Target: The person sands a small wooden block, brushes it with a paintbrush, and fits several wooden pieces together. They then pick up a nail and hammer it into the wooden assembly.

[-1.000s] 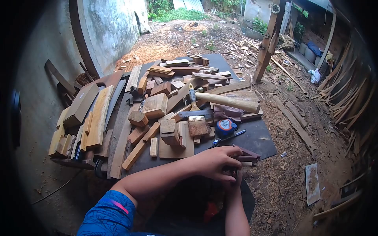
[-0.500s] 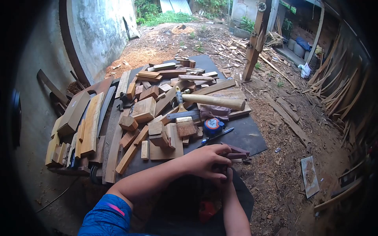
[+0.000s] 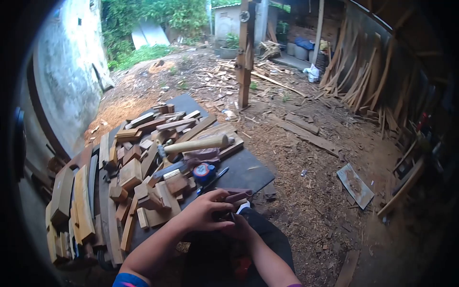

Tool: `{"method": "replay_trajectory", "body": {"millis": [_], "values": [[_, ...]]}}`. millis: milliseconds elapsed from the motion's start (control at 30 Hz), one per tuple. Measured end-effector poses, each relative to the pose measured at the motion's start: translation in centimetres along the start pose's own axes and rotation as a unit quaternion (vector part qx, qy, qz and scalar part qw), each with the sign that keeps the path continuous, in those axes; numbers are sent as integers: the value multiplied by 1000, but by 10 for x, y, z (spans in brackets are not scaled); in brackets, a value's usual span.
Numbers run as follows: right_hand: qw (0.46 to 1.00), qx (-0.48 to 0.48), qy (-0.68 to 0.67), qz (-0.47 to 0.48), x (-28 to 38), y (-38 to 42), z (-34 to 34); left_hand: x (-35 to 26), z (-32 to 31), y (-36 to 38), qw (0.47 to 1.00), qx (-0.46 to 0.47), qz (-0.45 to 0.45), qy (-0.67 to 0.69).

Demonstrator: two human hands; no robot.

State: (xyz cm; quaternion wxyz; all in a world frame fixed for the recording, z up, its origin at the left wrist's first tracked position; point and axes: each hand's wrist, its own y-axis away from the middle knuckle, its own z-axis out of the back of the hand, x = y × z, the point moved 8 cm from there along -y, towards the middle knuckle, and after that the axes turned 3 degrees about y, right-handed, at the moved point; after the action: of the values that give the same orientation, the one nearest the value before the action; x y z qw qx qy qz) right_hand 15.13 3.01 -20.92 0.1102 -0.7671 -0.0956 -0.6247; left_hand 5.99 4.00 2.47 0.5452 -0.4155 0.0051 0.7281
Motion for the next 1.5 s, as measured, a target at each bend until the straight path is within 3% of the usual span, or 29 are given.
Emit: {"method": "replay_trajectory", "body": {"millis": [133, 200, 233, 267, 300, 333, 400, 633, 700, 733, 933, 1000, 1133, 1233, 1300, 1333, 1400, 1433, 1500], "values": [[991, 6, -132, 0, 1, 5, 6, -3, 1, -1, 1000, 15, 10, -12], [980, -10, 188, 70, -2, 10, 11, -2, 2, -1, 1000, 13, 21, -1], [980, -11, 187, 72, -14, 9, 13, -2, 3, -2, 1000, 15, 20, -2], [996, -16, -89, 7, -37, 9, 18, -1, 3, -1, 1000, 15, 26, -1], [932, -19, -357, -59, -50, 10, 14, -1, 2, -1, 999, 16, 32, 1], [932, -21, -358, -59, -52, 9, 17, -1, 2, -1, 999, 17, 32, 2], [804, 117, -570, -124, -51, 14, -5, 0, 2, -1, 999, 18, 45, 6], [816, 124, -557, -89, -37, 18, -2, -1, 1, -1, 999, 27, 38, -3], [842, 14, -529, -106, -54, 20, 5, 2, 1, 0, 999, 17, 42, 6], [842, 14, -529, -106, -53, 21, 2, 2, 1, 0, 999, 17, 42, 7], [850, -7, -526, 8, -23, 21, 14, -1, 3, -1, 999, 9, 39, 9], [909, -109, -401, 27, -29, 20, 35, -3, 3, -2, 999, 11, 37, 3], [924, -159, -348, 14, -40, 32, 46, 4, -3, 1, 999, 6, 34, -22], [946, -224, -233, 25, -26, 52, 48, 8, -6, 1, 999, 1, 17, -38], [959, -261, -93, -55, -12, 73, 44, 8, -5, 2, 999, -7, 21, -27], [959, -262, -95, -54, -5, 74, 43, 8, -4, 2, 999, -6, 21, -29], [958, -284, 24, -21, 18, 77, 47, 6, -3, 2, 999, -8, 15, -39], [957, -288, 21, -22, 22, 77, 46, 6, -5, 3, 999, -3, 14, -38], [954, -255, -154, 25, 33, 70, 37, 7, -6, 2, 997, -4, 5, -77]]}}
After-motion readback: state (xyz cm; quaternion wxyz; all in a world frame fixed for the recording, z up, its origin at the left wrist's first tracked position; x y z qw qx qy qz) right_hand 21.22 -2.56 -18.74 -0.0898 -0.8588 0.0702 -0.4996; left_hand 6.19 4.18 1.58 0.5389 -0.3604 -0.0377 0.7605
